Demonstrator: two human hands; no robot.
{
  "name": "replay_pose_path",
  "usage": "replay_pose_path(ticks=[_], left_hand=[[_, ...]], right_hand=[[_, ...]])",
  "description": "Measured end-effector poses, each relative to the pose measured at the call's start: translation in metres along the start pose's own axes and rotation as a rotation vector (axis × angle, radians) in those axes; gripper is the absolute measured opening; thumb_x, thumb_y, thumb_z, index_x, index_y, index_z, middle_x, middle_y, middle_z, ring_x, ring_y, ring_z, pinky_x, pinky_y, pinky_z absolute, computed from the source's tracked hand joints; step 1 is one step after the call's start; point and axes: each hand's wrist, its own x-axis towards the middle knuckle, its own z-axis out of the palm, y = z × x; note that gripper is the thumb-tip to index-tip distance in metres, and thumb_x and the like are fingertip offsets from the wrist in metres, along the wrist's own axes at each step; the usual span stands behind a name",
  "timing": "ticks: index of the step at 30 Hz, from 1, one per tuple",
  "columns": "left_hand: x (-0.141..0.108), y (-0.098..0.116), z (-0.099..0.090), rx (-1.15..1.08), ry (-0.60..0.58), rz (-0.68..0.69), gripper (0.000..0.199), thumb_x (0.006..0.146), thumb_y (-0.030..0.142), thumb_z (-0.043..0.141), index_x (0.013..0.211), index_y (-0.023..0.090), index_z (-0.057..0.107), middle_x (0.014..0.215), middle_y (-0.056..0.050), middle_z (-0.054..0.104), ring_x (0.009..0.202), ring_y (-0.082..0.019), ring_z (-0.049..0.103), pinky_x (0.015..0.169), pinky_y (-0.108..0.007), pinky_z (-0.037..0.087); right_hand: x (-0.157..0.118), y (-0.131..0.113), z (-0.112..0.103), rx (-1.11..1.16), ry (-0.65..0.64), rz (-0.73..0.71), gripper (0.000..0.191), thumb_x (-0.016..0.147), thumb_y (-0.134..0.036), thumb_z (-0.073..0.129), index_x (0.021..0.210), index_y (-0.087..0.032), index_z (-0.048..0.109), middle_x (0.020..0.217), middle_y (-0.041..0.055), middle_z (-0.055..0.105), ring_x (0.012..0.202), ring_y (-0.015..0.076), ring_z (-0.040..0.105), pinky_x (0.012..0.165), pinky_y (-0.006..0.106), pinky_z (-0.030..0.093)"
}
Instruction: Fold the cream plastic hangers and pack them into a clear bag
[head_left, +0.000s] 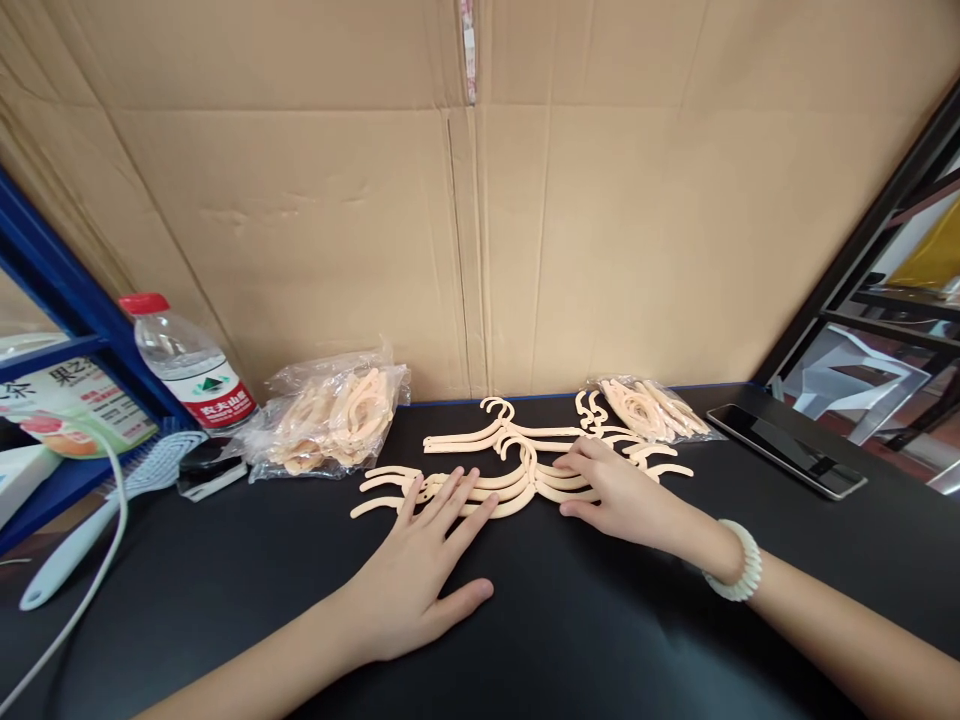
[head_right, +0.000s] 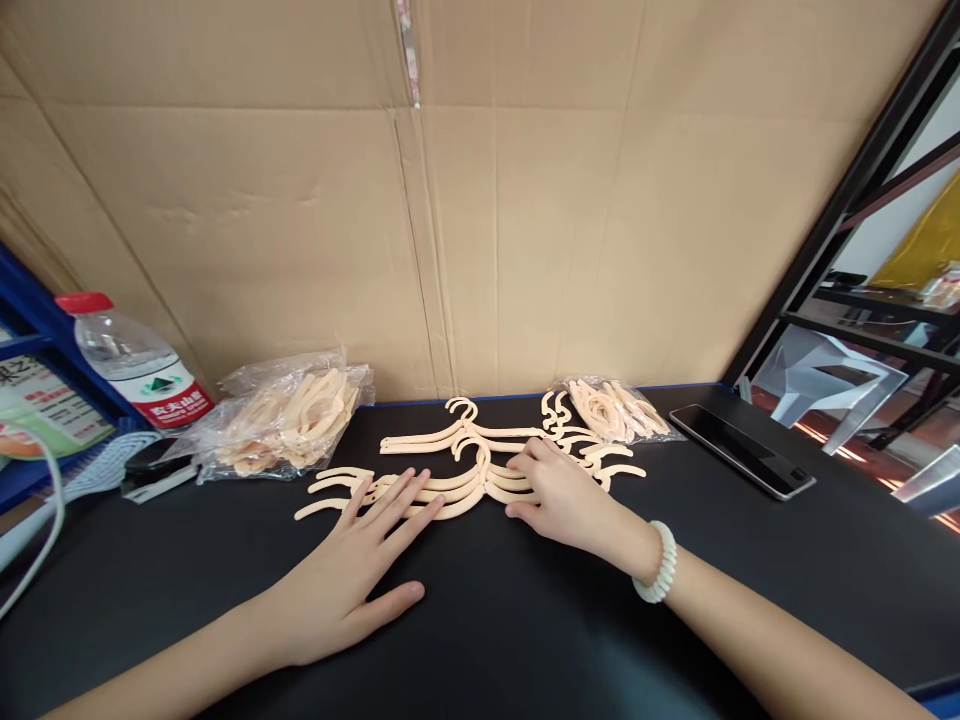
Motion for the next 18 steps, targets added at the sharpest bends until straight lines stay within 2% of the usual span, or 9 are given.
replay_pose_path(ticks=[6, 12, 15, 18], left_hand=[[-0.002, -0.005, -0.008, -0.003, -0.055, 0.006, 0.068, 0.099, 0.053, 0.039, 0.155, 0.029, 0.009, 0.16, -0.014, 0.012, 0.146, -0.038, 0.018, 0.112, -0.069, 0.013], [-0.005, -0.011, -0.009, 0.02, -0.032, 0.019, 0.068, 0.099, 0.054, 0.039, 0.155, 0.03, 0.008, 0.16, -0.013, 0.015, 0.145, -0.037, 0.022, 0.113, -0.068, 0.013], [-0.005, -0.011, -0.006, 0.016, -0.023, 0.021, 0.067, 0.099, 0.052, 0.04, 0.155, 0.03, 0.012, 0.16, -0.014, 0.016, 0.145, -0.039, 0.022, 0.112, -0.07, 0.013], [-0.005, -0.011, -0.002, 0.008, 0.024, 0.005, 0.066, 0.099, 0.05, 0.041, 0.155, 0.027, 0.014, 0.16, -0.012, 0.018, 0.145, -0.037, 0.021, 0.112, -0.069, 0.012]], right_hand=[[0.002, 0.012, -0.005, 0.056, -0.12, 0.008, 0.031, 0.083, -0.021, 0.066, 0.114, -0.02, 0.064, 0.1, 0.0058, 0.055, 0.088, 0.0204, 0.062, 0.078, 0.035, 0.054], [0.005, 0.007, -0.005, 0.07, -0.136, -0.006, 0.028, 0.085, -0.018, 0.062, 0.113, -0.018, 0.064, 0.098, 0.0063, 0.057, 0.085, 0.0196, 0.062, 0.077, 0.034, 0.053], [0.006, 0.008, -0.01, 0.112, -0.098, -0.023, 0.024, 0.087, -0.024, 0.06, 0.11, -0.02, 0.065, 0.094, 0.0059, 0.061, 0.081, 0.019, 0.062, 0.072, 0.033, 0.053], [0.011, 0.014, -0.019, 0.129, 0.044, -0.027, 0.022, 0.091, -0.029, 0.053, 0.105, -0.019, 0.067, 0.089, 0.0064, 0.063, 0.078, 0.0188, 0.062, 0.07, 0.033, 0.052]])
